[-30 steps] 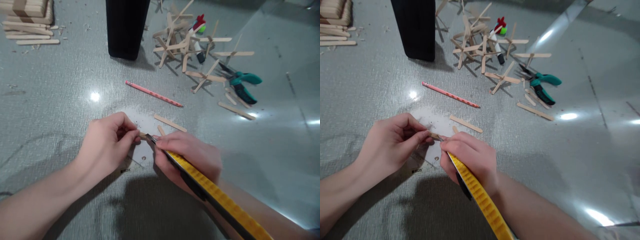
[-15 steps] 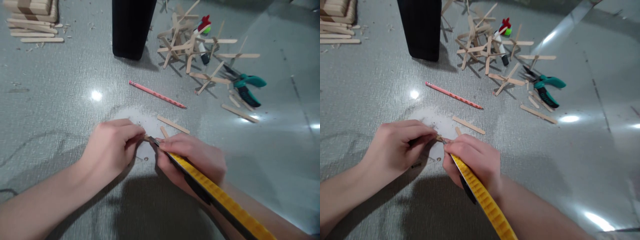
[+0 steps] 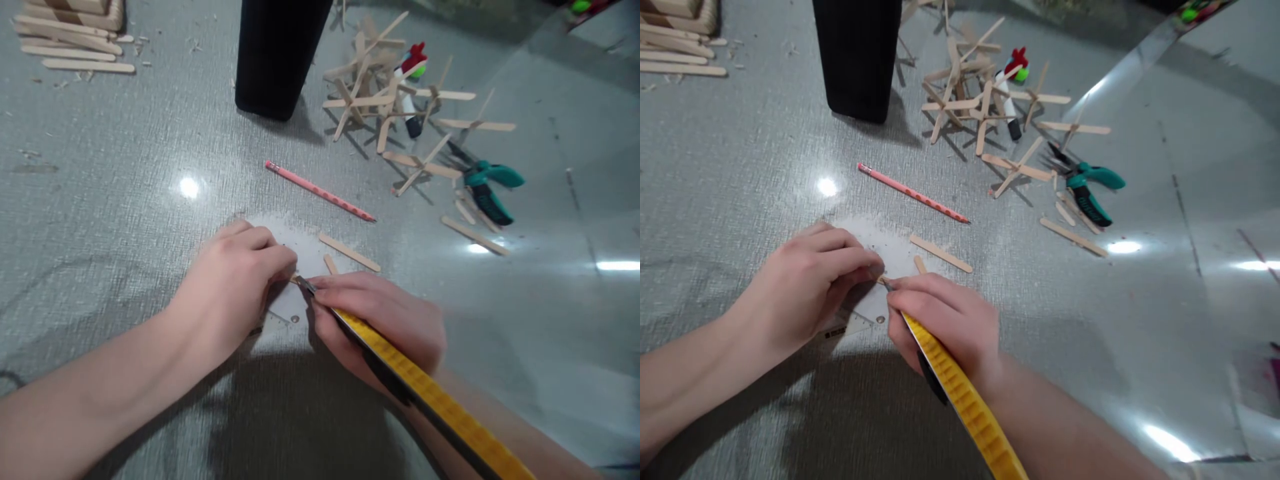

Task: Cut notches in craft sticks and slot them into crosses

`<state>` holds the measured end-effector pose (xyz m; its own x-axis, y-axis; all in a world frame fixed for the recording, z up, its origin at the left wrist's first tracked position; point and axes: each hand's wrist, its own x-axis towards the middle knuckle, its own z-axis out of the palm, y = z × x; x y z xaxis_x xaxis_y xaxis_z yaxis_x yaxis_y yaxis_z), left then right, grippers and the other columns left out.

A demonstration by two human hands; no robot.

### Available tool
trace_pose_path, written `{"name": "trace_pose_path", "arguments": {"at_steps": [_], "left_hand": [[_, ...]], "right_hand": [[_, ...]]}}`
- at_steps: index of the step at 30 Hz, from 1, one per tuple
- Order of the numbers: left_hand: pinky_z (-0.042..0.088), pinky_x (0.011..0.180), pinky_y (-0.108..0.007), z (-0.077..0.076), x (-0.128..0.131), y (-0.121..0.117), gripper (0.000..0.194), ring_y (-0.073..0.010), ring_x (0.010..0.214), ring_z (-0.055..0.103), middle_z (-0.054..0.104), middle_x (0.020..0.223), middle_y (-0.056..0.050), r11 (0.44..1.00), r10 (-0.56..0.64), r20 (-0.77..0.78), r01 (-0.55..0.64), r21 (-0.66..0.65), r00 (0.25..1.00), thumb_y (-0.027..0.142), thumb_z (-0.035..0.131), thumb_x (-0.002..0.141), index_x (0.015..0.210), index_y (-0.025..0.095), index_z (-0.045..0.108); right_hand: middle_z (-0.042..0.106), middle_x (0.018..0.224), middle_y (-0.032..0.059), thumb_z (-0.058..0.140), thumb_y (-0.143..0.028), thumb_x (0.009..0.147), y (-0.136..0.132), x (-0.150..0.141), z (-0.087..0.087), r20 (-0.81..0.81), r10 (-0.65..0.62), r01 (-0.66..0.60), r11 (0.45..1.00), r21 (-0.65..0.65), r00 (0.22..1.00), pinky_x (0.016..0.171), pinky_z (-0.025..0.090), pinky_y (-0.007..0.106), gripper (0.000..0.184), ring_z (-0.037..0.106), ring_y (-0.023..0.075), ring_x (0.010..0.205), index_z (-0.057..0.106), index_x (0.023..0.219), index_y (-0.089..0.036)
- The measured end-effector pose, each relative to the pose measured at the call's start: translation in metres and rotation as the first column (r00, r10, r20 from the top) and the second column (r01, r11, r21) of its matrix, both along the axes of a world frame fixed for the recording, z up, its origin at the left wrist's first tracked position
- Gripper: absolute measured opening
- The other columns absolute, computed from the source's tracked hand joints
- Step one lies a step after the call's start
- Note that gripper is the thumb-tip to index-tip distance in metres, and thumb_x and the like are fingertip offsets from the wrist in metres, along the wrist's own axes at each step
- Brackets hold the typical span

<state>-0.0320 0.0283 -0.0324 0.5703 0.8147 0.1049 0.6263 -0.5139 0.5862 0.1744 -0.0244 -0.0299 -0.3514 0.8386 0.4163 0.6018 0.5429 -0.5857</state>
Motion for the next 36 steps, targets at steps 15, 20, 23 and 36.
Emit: {"name": "trace_pose_path", "arguments": {"at_steps": [15,20,23,36], "left_hand": [[0.044,0.076,-0.036,0.004,0.007,0.004,0.018,-0.0206,0.081,0.057,0.067,0.092,-0.004,0.996,-0.091,-0.179,0.087,-0.027,0.980,0.009,0.056,0.091,0.088,0.017,0.071],[0.043,0.071,-0.032,0.007,0.006,0.009,0.022,-0.0171,0.076,0.056,0.066,0.085,-0.002,0.988,-0.089,-0.107,0.074,-0.137,0.990,0.003,0.058,0.087,0.085,0.019,0.074],[0.043,0.073,-0.032,0.009,0.006,0.010,0.023,-0.0178,0.077,0.056,0.066,0.084,-0.002,0.988,-0.087,-0.098,0.073,-0.139,0.991,0.002,0.059,0.085,0.084,0.019,0.074],[0.044,0.072,-0.030,0.007,0.003,0.011,0.024,-0.0175,0.079,0.060,0.068,0.083,-0.001,0.992,-0.115,-0.117,0.107,-0.071,0.986,0.001,0.060,0.085,0.087,0.019,0.076]], "right_hand": [[0.079,0.098,0.0096,0.071,-0.004,0.087,-0.001,0.004,0.005,0.008,0.042,-0.042,0.999,0.011,0.999,0.076,0.067,0.029,0.021,0.079,0.0192,0.085,0.069,0.099,-0.021],[0.079,0.100,0.0100,0.072,-0.006,0.086,-0.003,0.006,0.003,-0.012,0.029,-0.029,1.000,0.012,0.999,0.078,0.065,0.026,0.019,0.079,0.0184,0.087,0.070,0.098,-0.020],[0.080,0.101,0.0097,0.073,-0.005,0.085,-0.004,0.006,0.001,0.002,-0.006,0.006,1.000,0.023,1.000,0.080,0.065,0.026,0.020,0.079,0.0185,0.087,0.070,0.097,-0.020],[0.081,0.103,0.0069,0.074,-0.012,0.086,-0.003,0.010,0.000,0.056,-0.001,0.000,1.000,0.011,0.998,0.078,0.067,0.029,0.020,0.080,0.0202,0.087,0.069,0.101,-0.025]]}}
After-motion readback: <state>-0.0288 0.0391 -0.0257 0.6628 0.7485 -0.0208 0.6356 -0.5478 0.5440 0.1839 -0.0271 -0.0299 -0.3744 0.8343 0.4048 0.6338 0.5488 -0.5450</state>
